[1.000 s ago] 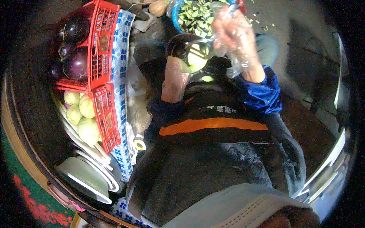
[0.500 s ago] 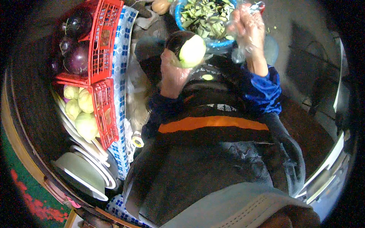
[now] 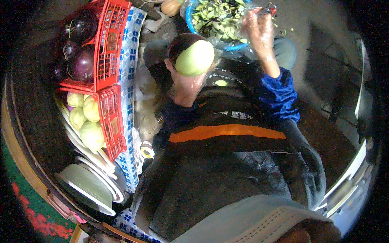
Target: The person sits on the floor and peels eggplants using a peeler, placing the peels into a blue bowl. They handle multiple eggplants one by one, rotating them to remove the skin.
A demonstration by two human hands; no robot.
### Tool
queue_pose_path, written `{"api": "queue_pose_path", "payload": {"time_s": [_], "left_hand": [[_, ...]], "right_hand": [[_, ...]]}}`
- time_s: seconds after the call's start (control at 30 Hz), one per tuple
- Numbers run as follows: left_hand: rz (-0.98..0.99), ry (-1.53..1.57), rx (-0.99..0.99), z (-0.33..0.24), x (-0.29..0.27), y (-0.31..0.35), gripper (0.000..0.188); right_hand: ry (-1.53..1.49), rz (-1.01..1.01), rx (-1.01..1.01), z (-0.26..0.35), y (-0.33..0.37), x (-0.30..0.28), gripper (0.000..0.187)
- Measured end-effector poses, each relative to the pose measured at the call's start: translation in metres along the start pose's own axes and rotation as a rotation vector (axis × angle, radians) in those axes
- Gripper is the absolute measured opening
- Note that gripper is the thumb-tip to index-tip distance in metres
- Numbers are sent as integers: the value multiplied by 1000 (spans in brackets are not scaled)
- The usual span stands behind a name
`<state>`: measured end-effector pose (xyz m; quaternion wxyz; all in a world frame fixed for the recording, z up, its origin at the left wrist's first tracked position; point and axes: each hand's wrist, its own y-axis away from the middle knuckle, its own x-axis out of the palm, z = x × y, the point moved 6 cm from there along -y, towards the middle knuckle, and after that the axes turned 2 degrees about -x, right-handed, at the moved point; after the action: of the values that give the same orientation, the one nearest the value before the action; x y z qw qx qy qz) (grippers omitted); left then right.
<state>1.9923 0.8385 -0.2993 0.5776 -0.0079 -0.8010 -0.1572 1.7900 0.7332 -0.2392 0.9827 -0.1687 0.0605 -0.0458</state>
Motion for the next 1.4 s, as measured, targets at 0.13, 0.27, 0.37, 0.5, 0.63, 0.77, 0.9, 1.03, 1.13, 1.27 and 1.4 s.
{"api": "queue_pose_path", "payload": {"time_s": [0.13, 0.27, 0.37, 0.5, 0.63, 0.77, 0.9, 1.03, 1.13, 1.27, 1.4], "left_hand": [[-113, -213, 25, -13, 5, 1, 65], [-184, -99, -30, -6, 6, 2, 53], [-164, -138, -31, 2, 3, 1, 49], [-135, -205, -49, 7, -4, -5, 43], [-175, -290, 5, 1, -10, 0, 39], [-157, -368, 41, -6, -13, 6, 42], [-72, -351, 112, -7, -21, -2, 52], [-79, -337, 107, -1, -30, -11, 79], [58, -430, 63, 0, -21, -6, 75], [38, -459, 0, -1, -16, 17, 66], [69, -339, 73, -6, -14, 19, 70]], "right_hand": [[-355, -62, 96, -12, -5, -11, 15], [-538, 55, 201, 17, 4, 10, 15], [-600, 198, 397, 41, 21, 37, 39], [-736, 397, 420, 58, 32, 65, 22], [-704, 417, 428, 37, 16, 57, 22], [616, 62, -157, 31, -34, 19, 16], [-446, 100, 24, 33, -28, 25, 20], [-750, 391, 481, 47, 13, 55, 40], [-745, 505, 413, 38, 10, 64, 46], [-540, 430, 195, -18, -13, 44, 25], [30, 76, 164, -39, -14, 9, 13]]}}
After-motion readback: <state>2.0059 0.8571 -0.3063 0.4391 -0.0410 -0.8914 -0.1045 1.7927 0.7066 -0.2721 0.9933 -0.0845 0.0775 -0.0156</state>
